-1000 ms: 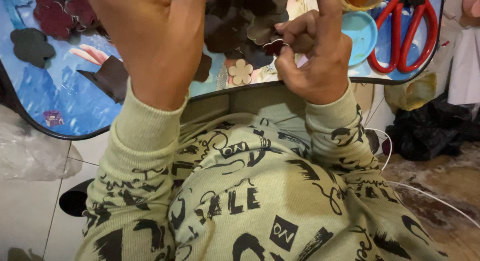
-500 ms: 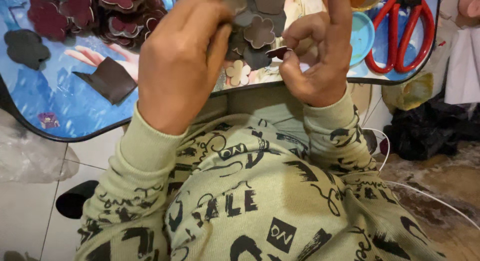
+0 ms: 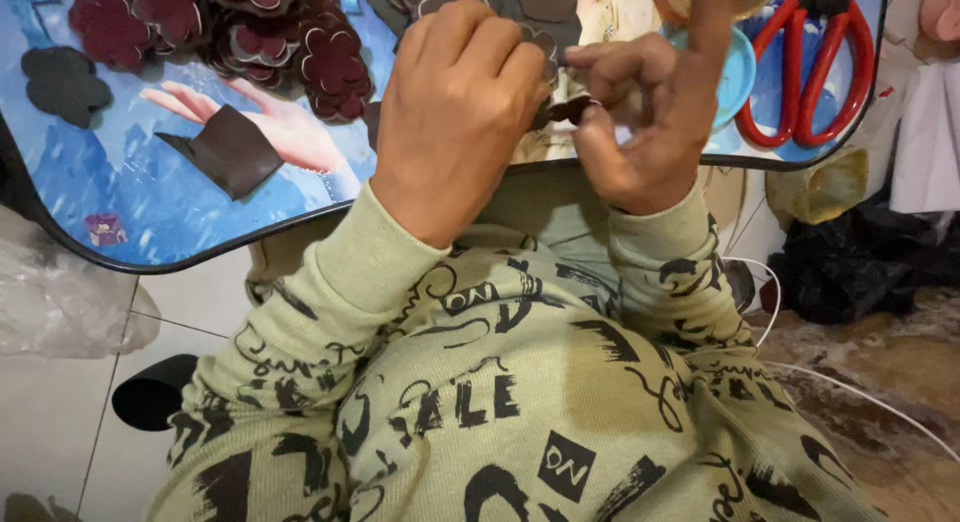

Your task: The person sits with a board on their lap and assembles layered fabric flower cutouts. They pick up flower-shaped pieces, dip them into a bowl of glue, press the layers together by hand, and set the finished flowers onto a growing pile on the board.

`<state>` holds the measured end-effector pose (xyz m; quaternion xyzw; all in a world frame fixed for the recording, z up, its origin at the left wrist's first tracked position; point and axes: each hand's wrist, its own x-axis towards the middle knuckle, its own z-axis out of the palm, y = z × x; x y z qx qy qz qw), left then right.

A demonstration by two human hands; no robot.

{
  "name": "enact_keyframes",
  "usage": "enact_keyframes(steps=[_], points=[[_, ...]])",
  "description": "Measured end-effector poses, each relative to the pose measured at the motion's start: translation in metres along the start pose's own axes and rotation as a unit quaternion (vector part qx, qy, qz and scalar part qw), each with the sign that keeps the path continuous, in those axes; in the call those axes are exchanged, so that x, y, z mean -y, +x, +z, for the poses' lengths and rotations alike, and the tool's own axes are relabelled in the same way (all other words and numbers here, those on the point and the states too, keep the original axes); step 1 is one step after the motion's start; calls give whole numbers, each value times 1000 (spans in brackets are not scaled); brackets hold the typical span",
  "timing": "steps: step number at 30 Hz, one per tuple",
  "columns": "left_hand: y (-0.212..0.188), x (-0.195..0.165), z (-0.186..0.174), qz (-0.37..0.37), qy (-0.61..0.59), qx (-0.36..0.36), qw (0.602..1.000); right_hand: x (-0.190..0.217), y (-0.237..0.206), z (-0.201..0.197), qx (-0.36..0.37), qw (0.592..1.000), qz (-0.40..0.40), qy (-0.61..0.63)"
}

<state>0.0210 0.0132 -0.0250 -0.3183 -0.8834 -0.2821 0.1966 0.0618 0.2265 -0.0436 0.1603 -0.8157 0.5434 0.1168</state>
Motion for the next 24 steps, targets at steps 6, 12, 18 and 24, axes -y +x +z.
enact_keyframes(steps=[6, 12, 18, 24], points=[[7, 2, 7, -31, -6, -31, 999, 8, 10, 2, 23, 996, 24, -84], [23, 20, -21, -103, 93, -108, 984, 13, 16, 0, 20, 992, -3, -123], [13, 23, -49, -299, -457, -75, 835, 7, 11, 2, 19, 996, 14, -87], [3, 11, -35, -294, -516, -72, 801, 2, 3, 0, -25, 998, -45, -33]])
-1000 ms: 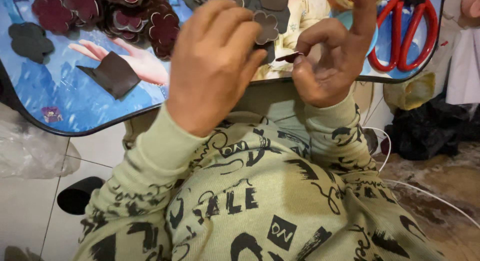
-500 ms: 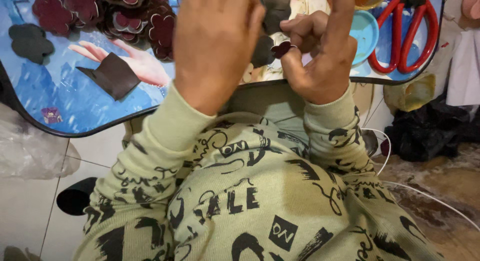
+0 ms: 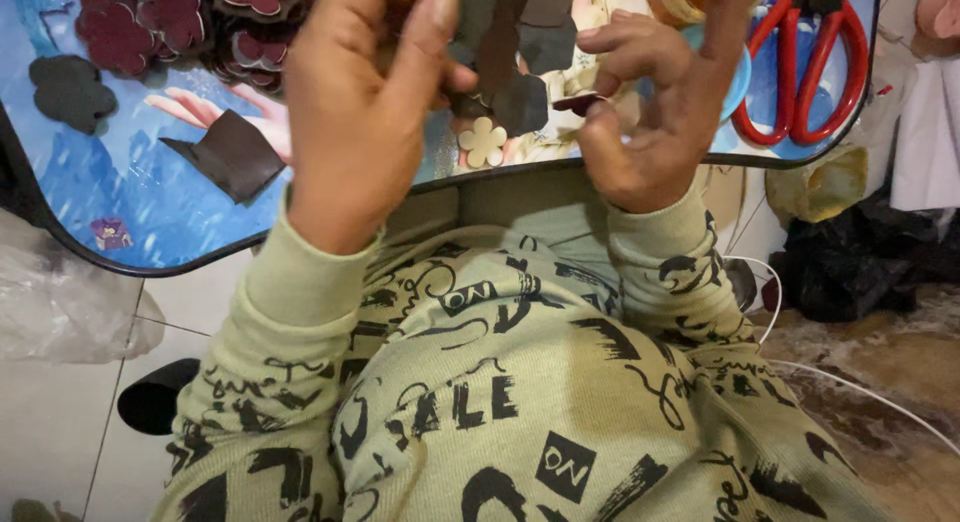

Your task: The person sits with a board on their lap and assembles layered fabric flower cutouts. They pick up flower-shaped pieces, dip them into a bowl of glue, press the layers together by hand, and set the finished flowers onto a growing pile on the board.

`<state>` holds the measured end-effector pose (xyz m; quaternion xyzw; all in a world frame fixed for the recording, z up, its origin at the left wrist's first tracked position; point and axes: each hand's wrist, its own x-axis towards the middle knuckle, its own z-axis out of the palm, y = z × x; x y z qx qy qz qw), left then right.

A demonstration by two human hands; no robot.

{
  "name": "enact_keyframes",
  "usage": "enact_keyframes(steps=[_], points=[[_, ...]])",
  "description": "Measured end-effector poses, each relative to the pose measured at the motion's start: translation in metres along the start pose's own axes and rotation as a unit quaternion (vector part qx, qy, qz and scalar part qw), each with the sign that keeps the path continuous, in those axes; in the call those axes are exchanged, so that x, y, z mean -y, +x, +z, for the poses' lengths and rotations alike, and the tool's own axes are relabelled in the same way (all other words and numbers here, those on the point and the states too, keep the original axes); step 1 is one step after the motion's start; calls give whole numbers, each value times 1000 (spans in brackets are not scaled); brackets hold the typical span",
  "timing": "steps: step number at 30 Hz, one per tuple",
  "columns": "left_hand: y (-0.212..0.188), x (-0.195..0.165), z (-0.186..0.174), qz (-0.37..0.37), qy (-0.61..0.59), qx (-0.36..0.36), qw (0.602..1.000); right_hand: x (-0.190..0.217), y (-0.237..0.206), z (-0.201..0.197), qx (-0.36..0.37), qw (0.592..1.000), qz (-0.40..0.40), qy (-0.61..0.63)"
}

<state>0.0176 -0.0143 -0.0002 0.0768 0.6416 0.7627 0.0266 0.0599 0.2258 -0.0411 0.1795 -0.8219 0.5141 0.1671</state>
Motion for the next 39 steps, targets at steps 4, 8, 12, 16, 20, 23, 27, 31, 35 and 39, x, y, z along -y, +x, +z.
enact_keyframes(steps=[4, 8, 12, 16, 20, 23, 27, 31, 35, 39], points=[[-4, 11, 11, 60, 182, 29, 981, 0, -1, 5, -58, 996, -54, 34], [-2, 21, 26, 67, 262, 37, 962, 5, 2, 2, 8, 997, -76, -25], [-1, 26, 32, 85, 302, 37, 949, 11, 7, 1, 36, 994, -89, -54], [0, 28, 32, 100, 309, 43, 945, 17, 8, 2, 45, 994, -80, -61], [1, 31, 34, 117, 303, 41, 945, 15, 11, 3, 63, 991, -104, -56], [3, 33, 34, 122, 320, 40, 939, 14, 13, 2, 75, 989, -115, -60], [5, 36, 34, 98, 309, 38, 945, 13, 14, -1, 93, 984, -123, -86], [4, 38, 32, 64, 244, 40, 967, 13, 13, 1, 73, 986, -130, -71], [5, 41, 30, 81, 271, 43, 958, 16, 11, 4, 45, 990, -122, -61], [8, 38, 31, 139, 325, 31, 935, 18, 13, 2, 88, 988, -95, -81]])
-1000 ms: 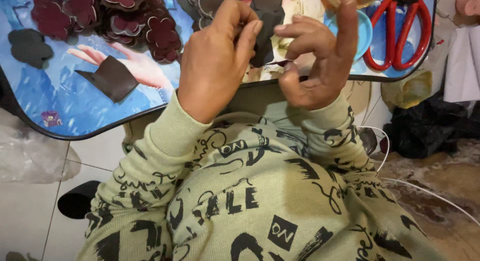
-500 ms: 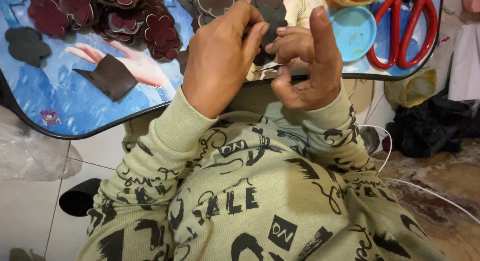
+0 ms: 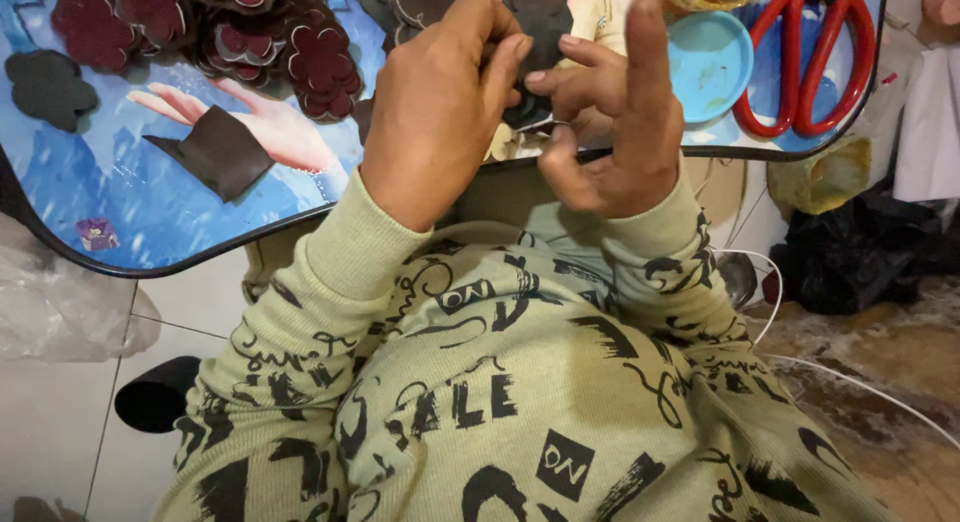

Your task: The person sits with a board on their lap and assembles layered fabric flower cutouts. They pick up flower-shaped pieces, dip them into a bowl of glue, press the layers together by hand, and set the finished flowers onto a growing pile on the board.

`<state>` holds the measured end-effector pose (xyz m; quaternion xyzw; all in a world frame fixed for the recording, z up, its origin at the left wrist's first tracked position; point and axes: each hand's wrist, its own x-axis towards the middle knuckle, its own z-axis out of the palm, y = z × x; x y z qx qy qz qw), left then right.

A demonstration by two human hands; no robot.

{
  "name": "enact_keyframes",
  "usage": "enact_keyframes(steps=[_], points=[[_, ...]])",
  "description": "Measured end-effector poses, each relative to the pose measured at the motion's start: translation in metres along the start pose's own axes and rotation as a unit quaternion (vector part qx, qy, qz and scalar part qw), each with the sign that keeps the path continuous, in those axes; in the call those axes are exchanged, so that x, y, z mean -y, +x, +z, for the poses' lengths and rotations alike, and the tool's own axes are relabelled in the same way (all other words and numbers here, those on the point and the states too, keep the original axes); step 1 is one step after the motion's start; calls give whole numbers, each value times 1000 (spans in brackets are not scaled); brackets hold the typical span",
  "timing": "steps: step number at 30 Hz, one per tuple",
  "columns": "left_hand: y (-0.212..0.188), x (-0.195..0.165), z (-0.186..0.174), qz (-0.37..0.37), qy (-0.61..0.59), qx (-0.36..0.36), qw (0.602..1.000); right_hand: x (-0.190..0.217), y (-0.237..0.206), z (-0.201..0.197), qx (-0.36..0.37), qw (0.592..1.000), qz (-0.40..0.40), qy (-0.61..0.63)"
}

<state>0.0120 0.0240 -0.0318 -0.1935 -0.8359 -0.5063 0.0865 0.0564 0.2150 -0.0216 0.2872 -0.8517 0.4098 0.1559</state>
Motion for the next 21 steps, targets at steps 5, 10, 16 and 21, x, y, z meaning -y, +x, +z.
enact_keyframes(steps=[5, 10, 16, 21], points=[[6, -9, -16, -74, -108, -13, 991, 0, 0, 1, 11, 999, 39, -17], [3, -16, -46, -72, -118, -33, 990, -1, -11, 4, 11, 996, 85, 28], [-24, -25, -54, -86, -255, -48, 962, -17, -14, 5, -93, 988, 42, 115], [-39, -32, -50, -178, -364, -54, 913, -5, -14, 5, -208, 926, 194, 248]])
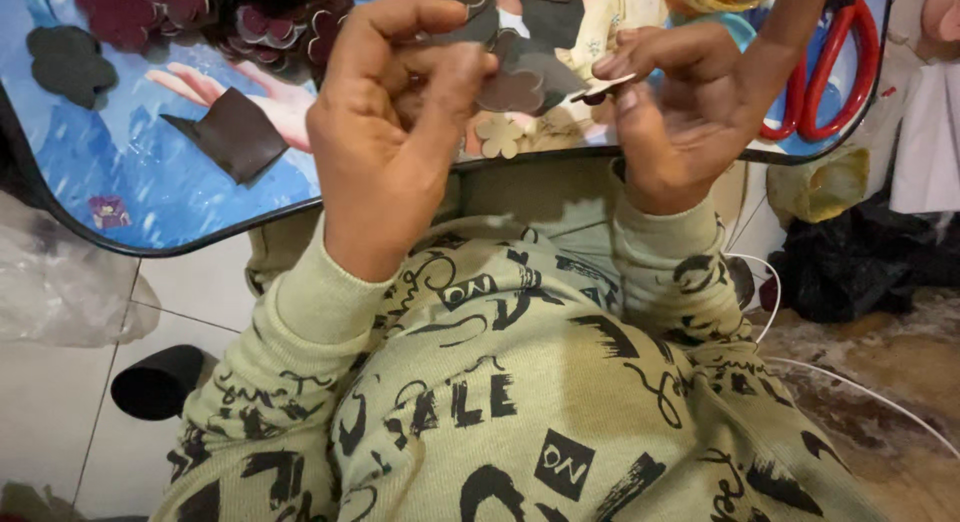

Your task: The person sits with a board on their lap and assembles layered fabric flower cutouts. They pick up flower-shaped pieces, dip them into a bowl of glue, press the layers together by hand, and set the finished flowers onto a growing pile on the board.

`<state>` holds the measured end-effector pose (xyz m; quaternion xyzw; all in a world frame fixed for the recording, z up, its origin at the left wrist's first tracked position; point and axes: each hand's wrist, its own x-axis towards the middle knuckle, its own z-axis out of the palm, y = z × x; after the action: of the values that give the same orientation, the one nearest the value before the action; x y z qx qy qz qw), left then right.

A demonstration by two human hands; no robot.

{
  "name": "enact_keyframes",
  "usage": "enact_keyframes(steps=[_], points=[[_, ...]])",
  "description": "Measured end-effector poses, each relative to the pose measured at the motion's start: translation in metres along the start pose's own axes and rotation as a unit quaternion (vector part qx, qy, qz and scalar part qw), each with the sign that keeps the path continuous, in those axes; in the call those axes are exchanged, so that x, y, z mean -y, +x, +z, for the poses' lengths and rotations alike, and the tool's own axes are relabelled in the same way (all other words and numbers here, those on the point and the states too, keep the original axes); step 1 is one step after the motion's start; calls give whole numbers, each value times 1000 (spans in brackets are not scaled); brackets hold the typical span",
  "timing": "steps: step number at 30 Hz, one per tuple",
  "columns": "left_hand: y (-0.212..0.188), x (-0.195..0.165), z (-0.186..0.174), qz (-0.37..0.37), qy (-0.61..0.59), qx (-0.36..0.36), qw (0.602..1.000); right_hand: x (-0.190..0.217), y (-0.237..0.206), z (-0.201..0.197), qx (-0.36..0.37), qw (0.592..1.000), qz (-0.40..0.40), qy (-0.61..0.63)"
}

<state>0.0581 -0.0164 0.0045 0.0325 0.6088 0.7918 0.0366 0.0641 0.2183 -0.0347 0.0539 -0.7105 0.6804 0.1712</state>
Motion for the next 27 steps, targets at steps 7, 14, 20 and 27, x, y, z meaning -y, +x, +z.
enact_keyframes(steps=[7, 14, 20, 27], points=[[6, 9, 4, 64, 48, 40, 996, 1, -5, 0, -26, 998, 8, 50], [7, 15, 11, 79, 233, 37, 969, 10, -8, -11, 219, 958, -88, -166], [14, 4, 0, 116, 210, 24, 971, 17, -5, -5, 244, 926, -81, -275], [8, -8, -18, -25, 29, -20, 999, 30, -4, -1, 158, 984, 49, -62]])
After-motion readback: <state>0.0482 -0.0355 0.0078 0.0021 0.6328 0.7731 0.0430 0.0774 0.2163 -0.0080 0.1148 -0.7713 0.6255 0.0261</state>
